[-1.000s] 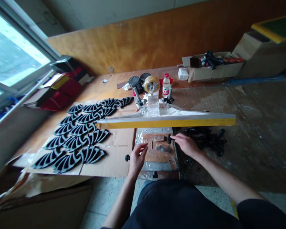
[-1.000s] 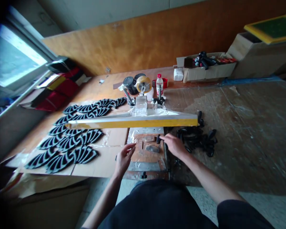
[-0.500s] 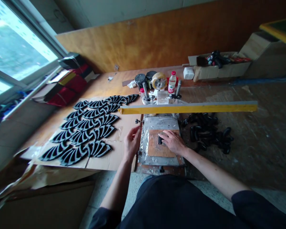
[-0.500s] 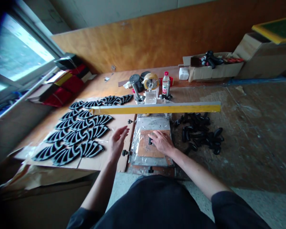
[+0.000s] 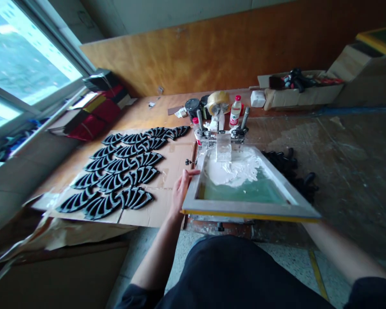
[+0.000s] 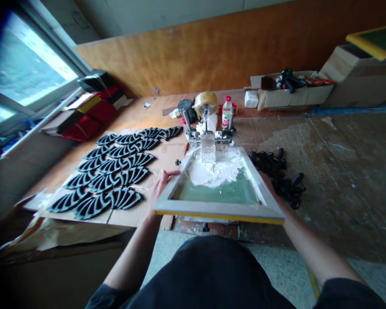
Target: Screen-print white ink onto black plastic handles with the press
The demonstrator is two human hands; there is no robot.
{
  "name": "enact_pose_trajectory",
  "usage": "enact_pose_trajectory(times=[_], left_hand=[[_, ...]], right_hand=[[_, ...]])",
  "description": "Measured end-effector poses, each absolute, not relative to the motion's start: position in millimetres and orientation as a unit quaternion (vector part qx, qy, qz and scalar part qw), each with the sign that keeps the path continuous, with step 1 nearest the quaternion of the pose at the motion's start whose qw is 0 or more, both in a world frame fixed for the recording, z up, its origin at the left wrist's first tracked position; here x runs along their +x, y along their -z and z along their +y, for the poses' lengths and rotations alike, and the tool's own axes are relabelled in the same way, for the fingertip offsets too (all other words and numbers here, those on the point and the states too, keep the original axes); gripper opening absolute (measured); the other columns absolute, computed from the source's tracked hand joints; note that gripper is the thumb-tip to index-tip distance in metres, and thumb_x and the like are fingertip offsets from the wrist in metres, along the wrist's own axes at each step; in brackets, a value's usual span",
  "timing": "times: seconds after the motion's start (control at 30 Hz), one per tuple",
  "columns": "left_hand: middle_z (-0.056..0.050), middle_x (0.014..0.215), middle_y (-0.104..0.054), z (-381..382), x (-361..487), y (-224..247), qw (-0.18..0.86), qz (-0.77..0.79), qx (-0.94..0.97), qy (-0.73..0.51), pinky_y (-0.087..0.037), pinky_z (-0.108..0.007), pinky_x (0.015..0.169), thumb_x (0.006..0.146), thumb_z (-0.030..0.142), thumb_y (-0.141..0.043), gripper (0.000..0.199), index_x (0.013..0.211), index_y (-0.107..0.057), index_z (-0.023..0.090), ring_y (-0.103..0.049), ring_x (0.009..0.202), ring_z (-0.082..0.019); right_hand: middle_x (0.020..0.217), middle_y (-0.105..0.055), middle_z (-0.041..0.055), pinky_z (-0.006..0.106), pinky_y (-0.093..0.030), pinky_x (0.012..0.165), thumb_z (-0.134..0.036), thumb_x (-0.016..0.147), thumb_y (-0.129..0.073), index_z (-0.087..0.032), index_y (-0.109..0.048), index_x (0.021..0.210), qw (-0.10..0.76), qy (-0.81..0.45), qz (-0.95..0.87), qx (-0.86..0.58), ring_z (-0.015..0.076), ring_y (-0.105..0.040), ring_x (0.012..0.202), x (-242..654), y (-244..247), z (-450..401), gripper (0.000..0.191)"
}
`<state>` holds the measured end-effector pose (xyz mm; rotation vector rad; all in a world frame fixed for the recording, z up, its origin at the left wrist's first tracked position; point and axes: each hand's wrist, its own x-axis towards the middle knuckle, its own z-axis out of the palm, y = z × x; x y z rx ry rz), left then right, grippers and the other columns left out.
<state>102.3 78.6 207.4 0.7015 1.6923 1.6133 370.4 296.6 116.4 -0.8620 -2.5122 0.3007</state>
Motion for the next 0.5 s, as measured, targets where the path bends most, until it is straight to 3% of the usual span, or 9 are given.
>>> enact_pose_trajectory(times=[0.07,0.13,0.2,0.23,0.3,0.4,0.5], left_hand=[[-0.001,0.072,-0.063,63.8,104.4,-175.8,0.388,0.674,0.253,-0.576,-0.036,-0.019,0.048,0.085,0.064,-0.052,0.059,0.115,-0.067,0.015,-0.050,0.054,-0.009],[0.002,0.069,-0.059,57.1,106.0,-142.6,0.407,0.685,0.246,-0.551,-0.035,-0.019,0.048,0.079,0.060,-0.062,0.067,0.132,-0.056,0.018,-0.048,0.053,-0.008],[0.004,0.068,-0.057,56.7,106.5,-112.8,0.402,0.701,0.249,-0.534,-0.037,-0.019,0.051,0.079,0.055,-0.064,0.074,0.142,-0.044,0.020,-0.049,0.055,-0.009],[0.004,0.068,-0.055,57.7,106.4,-100.5,0.394,0.711,0.255,-0.523,-0.037,-0.019,0.053,0.081,0.052,-0.063,0.073,0.144,-0.043,0.021,-0.049,0.056,-0.009],[0.006,0.066,-0.052,60.4,105.2,-82.4,0.377,0.731,0.271,-0.499,-0.037,-0.020,0.054,0.084,0.048,-0.060,0.066,0.142,-0.045,0.020,-0.047,0.056,-0.009],[0.006,0.065,-0.050,62.6,102.4,-69.8,0.368,0.746,0.286,-0.475,-0.036,-0.020,0.054,0.086,0.046,-0.057,0.061,0.140,-0.047,0.019,-0.045,0.055,-0.009],[0.005,0.067,-0.054,62.3,100.5,-67.7,0.373,0.746,0.289,-0.469,-0.036,-0.021,0.055,0.086,0.047,-0.055,0.061,0.140,-0.046,0.018,-0.047,0.056,-0.010]], right_hand=[[0.092,-0.071,0.0124,0.033,-0.059,0.061,-0.026,0.098,-0.036,-0.008,-0.067,0.109,0.270,-0.106,-0.883,-0.369,0.0194,-0.068,0.071,368.3,-129.3,319.7,0.038],[0.120,-0.063,0.0165,0.038,-0.059,0.077,-0.029,0.093,-0.051,-0.011,-0.062,0.122,0.307,-0.116,-0.870,-0.367,0.0233,-0.068,0.091,342.8,-143.3,325.3,0.036],[0.143,-0.045,0.0159,0.044,-0.051,0.096,-0.030,0.082,-0.069,-0.015,-0.054,0.134,0.312,-0.117,-0.889,-0.313,0.0292,-0.056,0.116,303.5,-156.6,316.3,0.055],[0.144,-0.043,0.0156,0.046,-0.048,0.101,-0.028,0.078,-0.073,-0.015,-0.052,0.135,0.295,-0.111,-0.905,-0.286,0.0314,-0.051,0.122,283.3,-162.1,309.3,0.062],[0.132,-0.053,0.0150,0.045,-0.047,0.098,-0.023,0.076,-0.075,-0.014,-0.056,0.128,0.224,-0.110,-0.934,-0.257,0.0315,-0.053,0.118,249.6,-168.7,295.1,0.056],[0.101,-0.066,0.0099,0.036,-0.050,0.082,-0.018,0.080,-0.069,-0.015,-0.063,0.106,0.106,-0.127,-0.954,-0.252,0.0251,-0.061,0.094,226.5,-166.3,279.4,0.026],[0.092,-0.067,0.0089,0.031,-0.047,0.075,-0.015,0.085,-0.061,-0.016,-0.063,0.092,0.077,-0.094,-0.966,-0.229,0.0229,-0.060,0.088,232.7,-153.5,263.9,0.007]])
